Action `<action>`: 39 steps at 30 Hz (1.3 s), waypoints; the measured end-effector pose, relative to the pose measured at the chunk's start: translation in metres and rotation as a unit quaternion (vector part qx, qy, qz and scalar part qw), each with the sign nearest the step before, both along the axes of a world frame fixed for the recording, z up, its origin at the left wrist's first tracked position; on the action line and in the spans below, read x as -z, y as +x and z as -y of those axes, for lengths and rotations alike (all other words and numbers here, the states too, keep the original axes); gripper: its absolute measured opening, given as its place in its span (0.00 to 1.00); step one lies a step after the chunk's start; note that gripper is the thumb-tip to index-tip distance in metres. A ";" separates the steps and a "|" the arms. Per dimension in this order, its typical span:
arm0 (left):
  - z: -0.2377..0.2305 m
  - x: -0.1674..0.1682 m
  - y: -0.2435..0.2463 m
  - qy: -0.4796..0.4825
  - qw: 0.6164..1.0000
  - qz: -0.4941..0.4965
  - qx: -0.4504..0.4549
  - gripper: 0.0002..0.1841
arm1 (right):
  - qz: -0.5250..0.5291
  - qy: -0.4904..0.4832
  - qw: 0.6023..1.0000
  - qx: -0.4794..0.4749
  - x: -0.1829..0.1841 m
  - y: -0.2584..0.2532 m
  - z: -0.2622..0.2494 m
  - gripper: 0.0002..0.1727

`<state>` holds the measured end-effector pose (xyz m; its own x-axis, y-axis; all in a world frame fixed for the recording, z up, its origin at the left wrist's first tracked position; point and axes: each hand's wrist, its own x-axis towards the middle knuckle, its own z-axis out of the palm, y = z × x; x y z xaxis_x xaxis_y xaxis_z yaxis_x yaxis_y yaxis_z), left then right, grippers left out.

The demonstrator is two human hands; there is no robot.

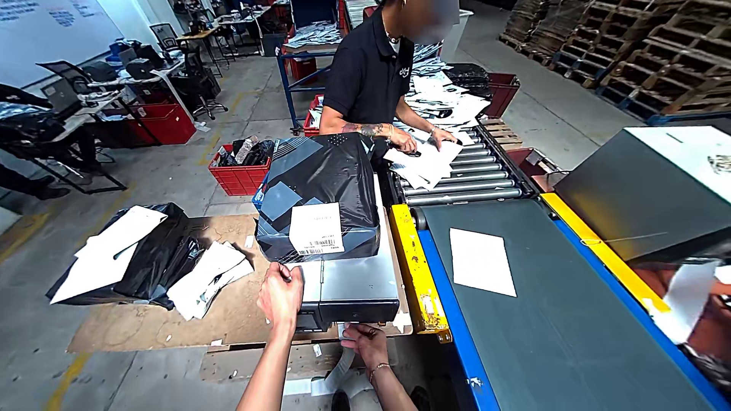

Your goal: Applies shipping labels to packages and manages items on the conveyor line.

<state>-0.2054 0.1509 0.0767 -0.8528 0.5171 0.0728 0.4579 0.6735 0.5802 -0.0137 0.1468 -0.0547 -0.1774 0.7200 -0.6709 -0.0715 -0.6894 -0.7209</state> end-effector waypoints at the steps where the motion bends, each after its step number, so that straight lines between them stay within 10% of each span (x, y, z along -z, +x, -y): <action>1: -0.001 0.000 0.000 -0.001 1.000 0.000 0.001 0.13 | 0.008 -0.006 1.000 0.006 0.000 -0.002 -0.001 0.14; 9: -0.004 0.012 0.003 0.039 0.998 -0.002 0.043 0.18 | 0.062 0.053 0.997 0.015 -0.014 0.005 0.003 0.10; 13: -0.006 0.018 -0.004 0.037 0.998 -0.011 0.048 0.19 | 0.216 0.129 0.966 0.060 0.008 0.186 -0.027 0.11; 16: -0.007 0.022 0.002 0.041 0.998 0.006 0.036 0.20 | 0.456 0.086 0.873 0.149 0.045 0.360 -0.078 0.18; 20: -0.004 0.006 0.013 0.043 0.999 -0.002 0.020 0.18 | 0.594 -0.064 0.802 -0.020 0.044 0.440 -0.049 0.43; 23: 0.000 0.003 0.003 0.030 0.999 -0.011 0.015 0.16 | 0.621 -0.008 0.773 -0.131 0.024 0.385 -0.019 0.51; 26: 0.003 0.002 0.000 0.007 1.000 -0.001 0.009 0.15 | 0.406 0.191 0.879 -0.162 0.024 0.202 0.013 0.32; 31: 0.005 0.007 -0.007 0.024 0.999 -0.011 0.022 0.14 | 0.045 -0.012 0.997 -0.060 0.007 0.000 0.003 0.20; 36: 0.006 0.004 -0.006 0.028 0.998 -0.003 0.056 0.17 | 0.091 0.011 0.995 0.030 -0.017 -0.023 -0.001 0.07; 39: 0.008 0.009 -0.005 0.038 0.997 -0.002 0.063 0.18 | 0.124 0.076 0.989 -0.037 -0.035 0.049 -0.010 0.10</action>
<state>-0.2103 0.1434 0.0681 -0.7812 0.6127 0.1196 0.5388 0.5651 0.6248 0.0355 0.1564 -0.0200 -0.0770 0.8064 -0.5864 0.1682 -0.5692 -0.8048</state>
